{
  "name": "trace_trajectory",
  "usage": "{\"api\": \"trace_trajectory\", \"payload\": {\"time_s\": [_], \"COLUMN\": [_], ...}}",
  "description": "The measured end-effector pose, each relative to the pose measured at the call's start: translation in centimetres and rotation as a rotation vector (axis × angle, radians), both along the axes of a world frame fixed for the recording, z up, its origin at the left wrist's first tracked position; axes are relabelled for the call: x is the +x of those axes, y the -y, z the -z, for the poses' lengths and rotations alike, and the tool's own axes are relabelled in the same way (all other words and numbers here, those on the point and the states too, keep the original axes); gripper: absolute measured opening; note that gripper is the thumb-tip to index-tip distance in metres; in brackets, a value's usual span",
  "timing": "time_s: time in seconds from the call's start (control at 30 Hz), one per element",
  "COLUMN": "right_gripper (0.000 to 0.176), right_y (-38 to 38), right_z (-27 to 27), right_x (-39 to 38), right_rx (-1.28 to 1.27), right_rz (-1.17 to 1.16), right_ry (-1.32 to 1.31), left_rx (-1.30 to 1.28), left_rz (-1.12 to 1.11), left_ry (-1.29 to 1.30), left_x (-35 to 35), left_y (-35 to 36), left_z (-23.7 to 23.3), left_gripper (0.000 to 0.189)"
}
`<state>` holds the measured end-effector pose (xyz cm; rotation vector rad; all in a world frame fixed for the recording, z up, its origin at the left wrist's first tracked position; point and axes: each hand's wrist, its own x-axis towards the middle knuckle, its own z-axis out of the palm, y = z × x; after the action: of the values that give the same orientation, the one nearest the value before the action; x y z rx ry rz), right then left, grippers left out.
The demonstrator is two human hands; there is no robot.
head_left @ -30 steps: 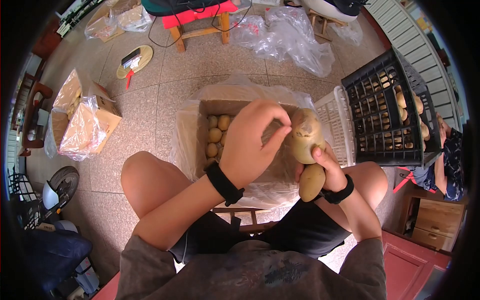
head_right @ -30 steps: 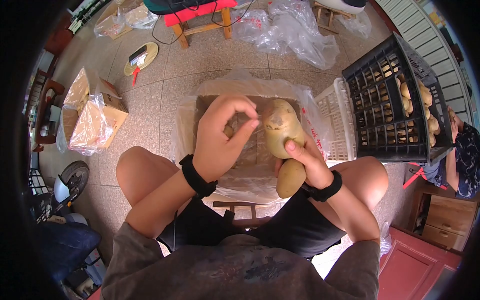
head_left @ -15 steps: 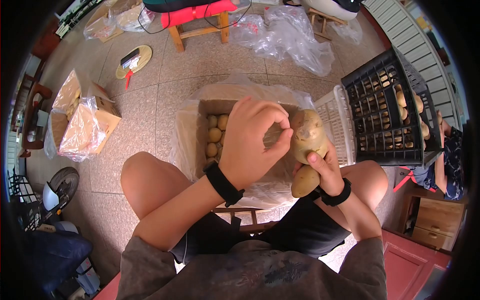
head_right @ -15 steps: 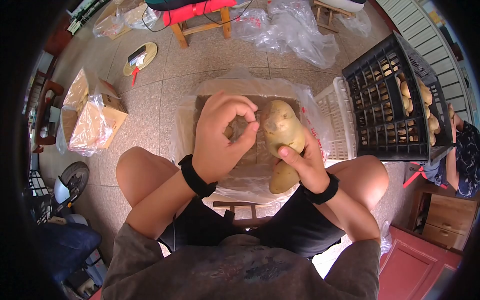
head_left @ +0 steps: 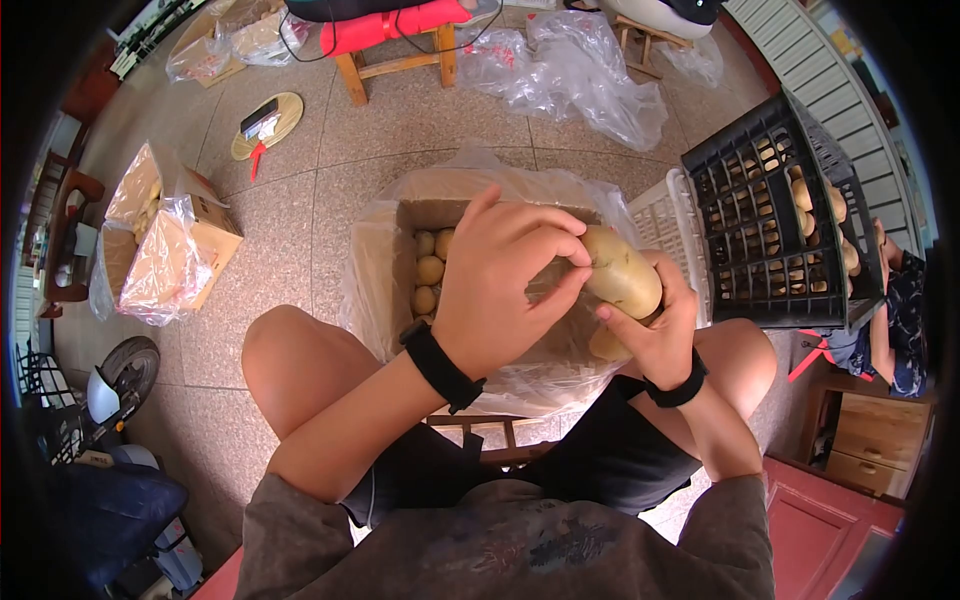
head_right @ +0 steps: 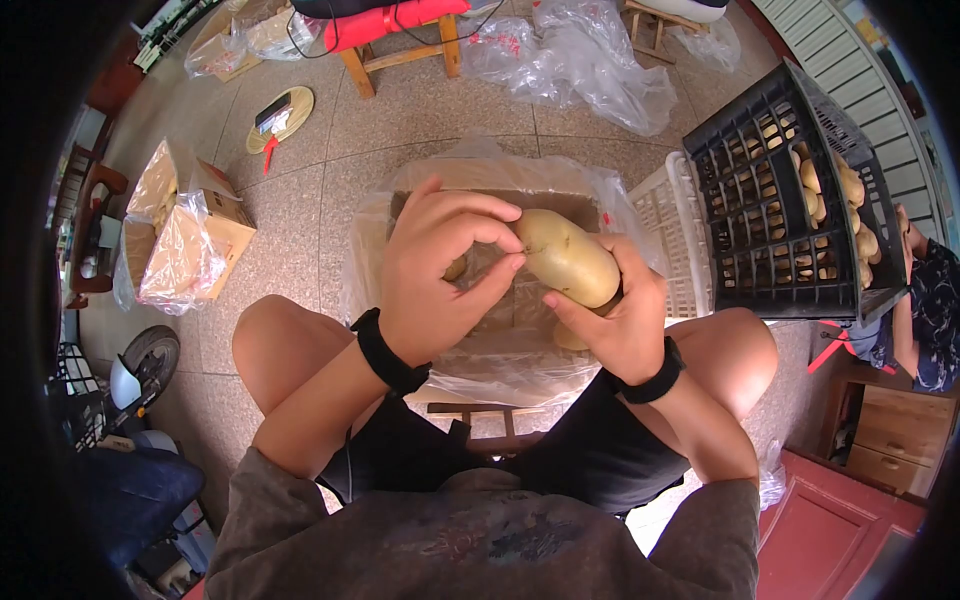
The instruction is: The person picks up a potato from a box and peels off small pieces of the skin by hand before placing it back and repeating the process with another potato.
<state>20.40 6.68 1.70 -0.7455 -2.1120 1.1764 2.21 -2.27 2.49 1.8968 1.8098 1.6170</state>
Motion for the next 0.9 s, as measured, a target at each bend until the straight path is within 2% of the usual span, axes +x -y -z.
{"api": "trace_trajectory", "payload": {"time_s": [0.07, 0.13, 0.33, 0.63, 0.9], "right_gripper": [0.047, 0.049, 0.053, 0.054, 0.053], "right_y": [0.1, 0.1, -0.1, -0.1, -0.4], "right_z": [-0.6, -1.2, -1.2, -1.4, -1.5], "right_x": [-0.1, -0.2, -0.2, 0.0, -0.1], "right_rx": [0.066, 0.285, 0.452, 0.563, 0.515], "right_rz": [0.033, 0.089, 0.143, 0.161, 0.173], "right_ry": [0.019, 0.117, 0.157, 0.21, 0.189], "left_rx": [0.009, 0.028, 0.082, 0.054, 0.097], "left_rz": [0.005, 0.012, -0.006, -0.01, 0.032], "left_ry": [-0.004, 0.002, -0.047, -0.059, -0.031], "left_x": [0.1, 0.1, 0.3, 0.3, 0.5], "left_y": [-0.1, -0.2, -0.7, -0.7, -1.0], "left_z": [0.1, 0.2, 0.4, 0.1, 0.0], "left_gripper": [0.017, 0.017, 0.014, 0.017, 0.017]}}
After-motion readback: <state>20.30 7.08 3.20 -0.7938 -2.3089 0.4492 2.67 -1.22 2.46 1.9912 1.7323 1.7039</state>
